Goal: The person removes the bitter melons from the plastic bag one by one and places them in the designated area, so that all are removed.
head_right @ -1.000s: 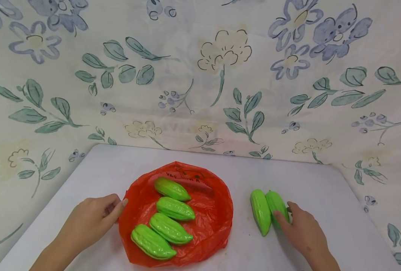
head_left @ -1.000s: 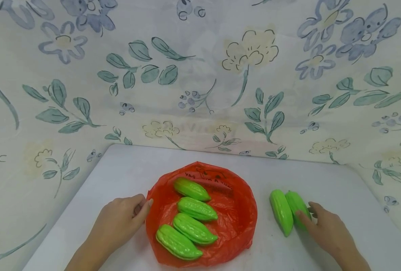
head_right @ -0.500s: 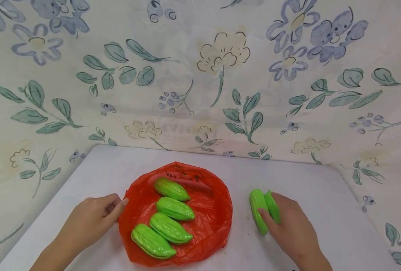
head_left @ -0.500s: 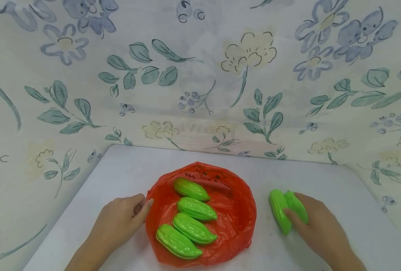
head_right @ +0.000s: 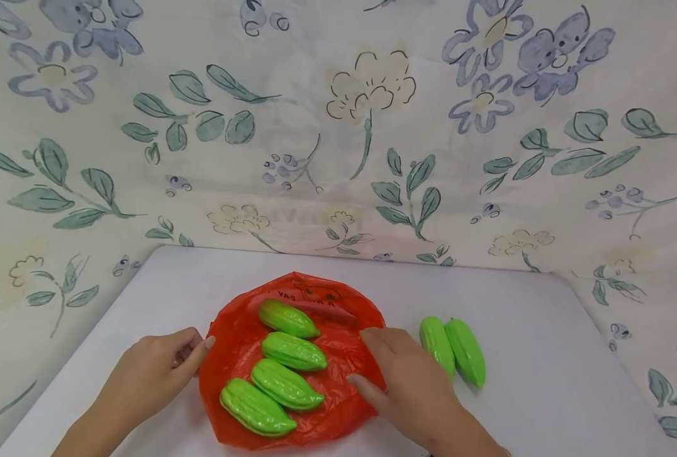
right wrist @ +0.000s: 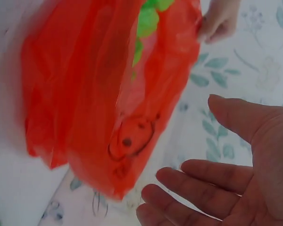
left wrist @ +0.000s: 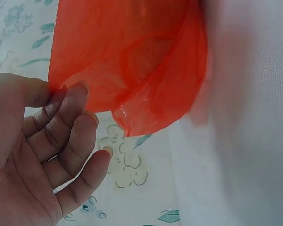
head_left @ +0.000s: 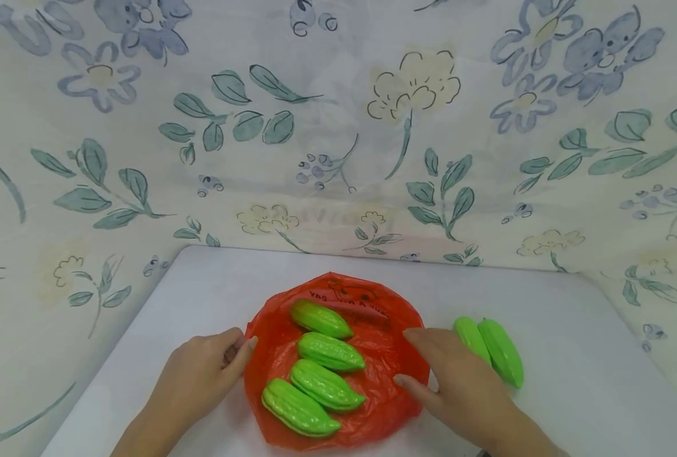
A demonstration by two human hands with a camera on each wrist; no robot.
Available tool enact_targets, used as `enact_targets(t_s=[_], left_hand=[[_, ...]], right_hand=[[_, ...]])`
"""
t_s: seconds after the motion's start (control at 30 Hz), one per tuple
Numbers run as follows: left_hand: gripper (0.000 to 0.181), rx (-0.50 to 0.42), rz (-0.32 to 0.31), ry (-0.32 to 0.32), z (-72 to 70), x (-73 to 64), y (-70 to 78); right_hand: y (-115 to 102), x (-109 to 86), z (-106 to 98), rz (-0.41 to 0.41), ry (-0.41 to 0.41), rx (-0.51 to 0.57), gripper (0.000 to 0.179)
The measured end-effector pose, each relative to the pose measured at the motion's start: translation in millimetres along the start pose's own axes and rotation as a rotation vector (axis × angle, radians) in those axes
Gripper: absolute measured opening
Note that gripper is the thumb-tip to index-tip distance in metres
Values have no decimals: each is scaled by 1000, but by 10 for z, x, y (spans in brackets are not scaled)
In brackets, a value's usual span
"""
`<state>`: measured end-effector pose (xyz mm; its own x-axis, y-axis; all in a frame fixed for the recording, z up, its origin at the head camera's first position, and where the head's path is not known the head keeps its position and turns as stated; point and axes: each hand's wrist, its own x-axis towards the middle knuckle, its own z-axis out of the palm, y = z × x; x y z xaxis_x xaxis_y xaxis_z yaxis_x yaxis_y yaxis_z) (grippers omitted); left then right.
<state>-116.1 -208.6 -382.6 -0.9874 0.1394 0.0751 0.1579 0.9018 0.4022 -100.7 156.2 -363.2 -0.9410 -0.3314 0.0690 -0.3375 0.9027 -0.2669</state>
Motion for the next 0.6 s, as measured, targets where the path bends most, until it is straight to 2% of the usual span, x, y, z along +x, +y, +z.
enact_targets(t_s=[0.17,0.27,0.4,0.6], left_hand=[[24,-1,-12,-16,0,0,-2],[24,0,-16,-22,1,1,-2],[24,2,-24,-25,0,-3,-3],[21,-12,-31,-39,15,5,-12]], right_hand=[[-140,32,164,-219,7,12,55],[-209,63,282,-293,-29,59,50],[-289,134,383,-286,-118,93,50],[-328,222,480,-193,-231,139,53]])
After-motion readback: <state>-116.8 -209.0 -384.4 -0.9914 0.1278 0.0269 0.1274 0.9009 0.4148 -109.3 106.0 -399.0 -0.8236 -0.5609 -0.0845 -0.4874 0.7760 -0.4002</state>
